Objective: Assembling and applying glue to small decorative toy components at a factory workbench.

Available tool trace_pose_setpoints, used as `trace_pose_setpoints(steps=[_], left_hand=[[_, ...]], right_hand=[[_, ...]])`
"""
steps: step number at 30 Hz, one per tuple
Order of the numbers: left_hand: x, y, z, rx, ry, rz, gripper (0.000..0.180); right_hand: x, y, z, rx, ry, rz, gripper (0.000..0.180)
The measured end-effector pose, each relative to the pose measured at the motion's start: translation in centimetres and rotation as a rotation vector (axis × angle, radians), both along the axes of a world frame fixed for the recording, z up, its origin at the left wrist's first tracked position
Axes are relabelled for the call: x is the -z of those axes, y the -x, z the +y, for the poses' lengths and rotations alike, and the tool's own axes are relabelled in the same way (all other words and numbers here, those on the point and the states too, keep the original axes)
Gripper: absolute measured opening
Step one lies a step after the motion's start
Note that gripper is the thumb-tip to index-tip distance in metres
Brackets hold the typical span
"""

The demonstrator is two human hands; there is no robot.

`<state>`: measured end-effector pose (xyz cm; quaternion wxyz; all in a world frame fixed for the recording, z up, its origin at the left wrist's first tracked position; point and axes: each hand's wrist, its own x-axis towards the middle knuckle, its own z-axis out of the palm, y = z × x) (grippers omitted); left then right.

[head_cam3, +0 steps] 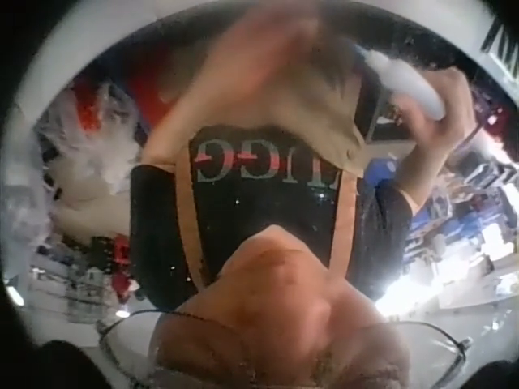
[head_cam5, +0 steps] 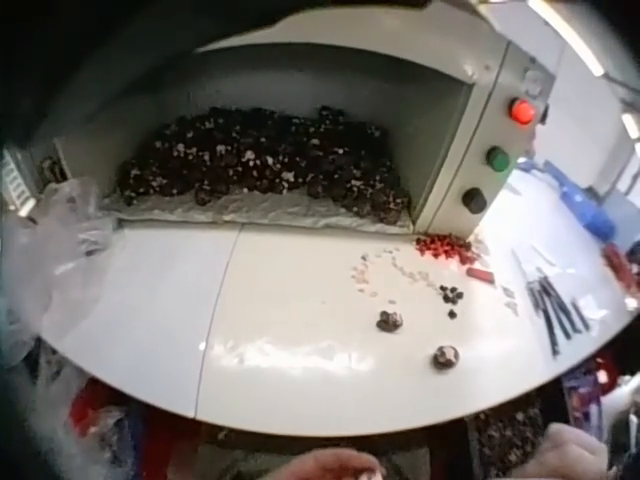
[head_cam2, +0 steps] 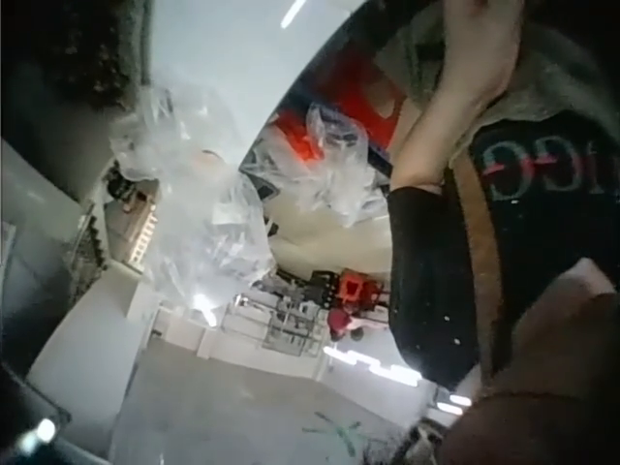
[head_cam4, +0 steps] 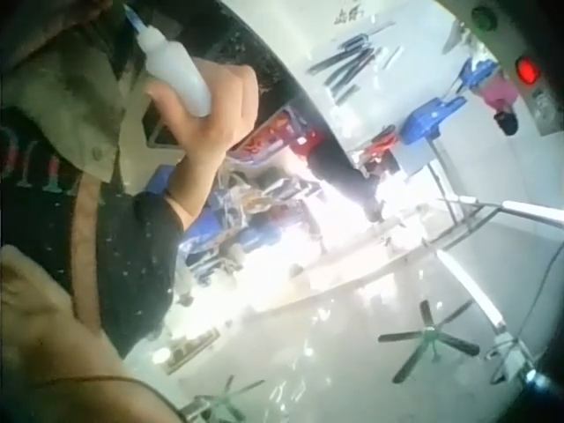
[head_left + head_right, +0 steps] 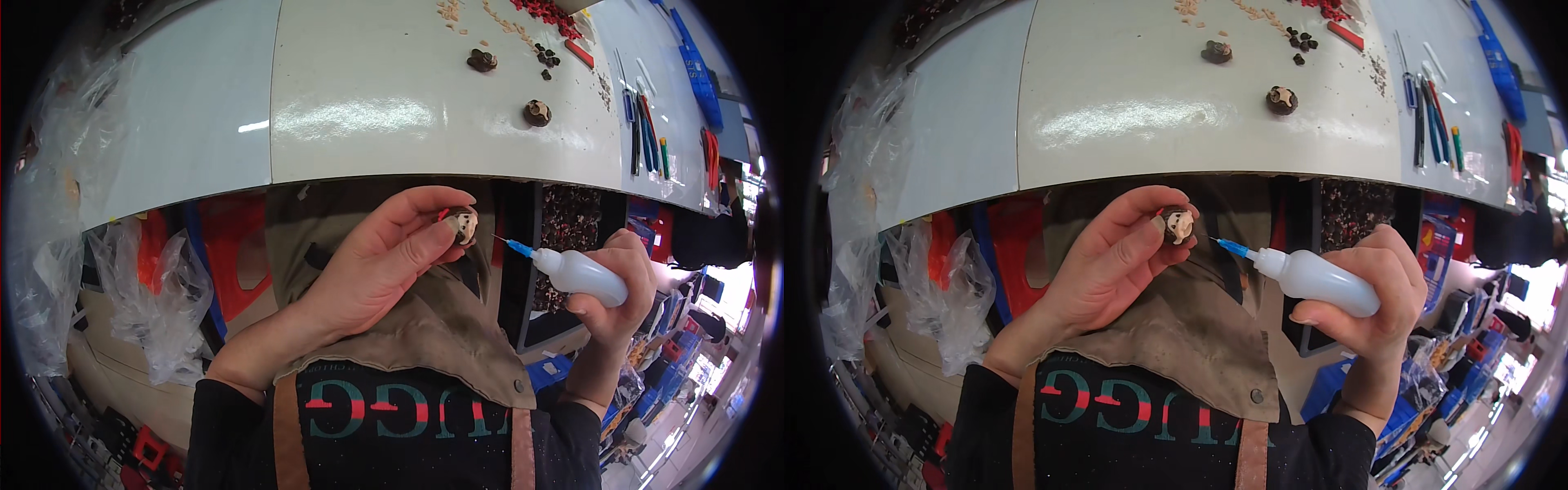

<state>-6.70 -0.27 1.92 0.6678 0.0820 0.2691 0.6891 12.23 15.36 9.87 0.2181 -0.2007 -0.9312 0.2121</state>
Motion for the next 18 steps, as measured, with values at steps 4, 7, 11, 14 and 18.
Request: trace_pose_setpoints(steps=[4, 7, 11, 14, 18], left_hand=[[-0.13, -0.12, 0.1, 0.007, 0.005, 0.052, 0.031], [-0.04, -0.23, 0.14, 0.015, -0.003, 0.056, 0.03], [0.07, -0.3, 0.15, 0.023, 0.004, 0.075, 0.03], [0.13, -0.41, 0.12, 0.016, -0.005, 0.059, 0.03], [0.16, -0.44, 0.11, 0.021, 0.0, 0.079, 0.029]], right_hand=[[0.09, -0.01, 0.03, -0.016, 0.018, -0.014, 0.056], [0.13, -0.02, -0.04, -0.014, 0.027, -0.02, 0.055], [0.17, 0.0, -0.1, -0.023, 0.034, -0.028, 0.052], [0.31, 0.07, -0.17, -0.021, 0.035, -0.03, 0.052], [0.28, 0.19, -0.15, -0.024, 0.026, -0.051, 0.052]])
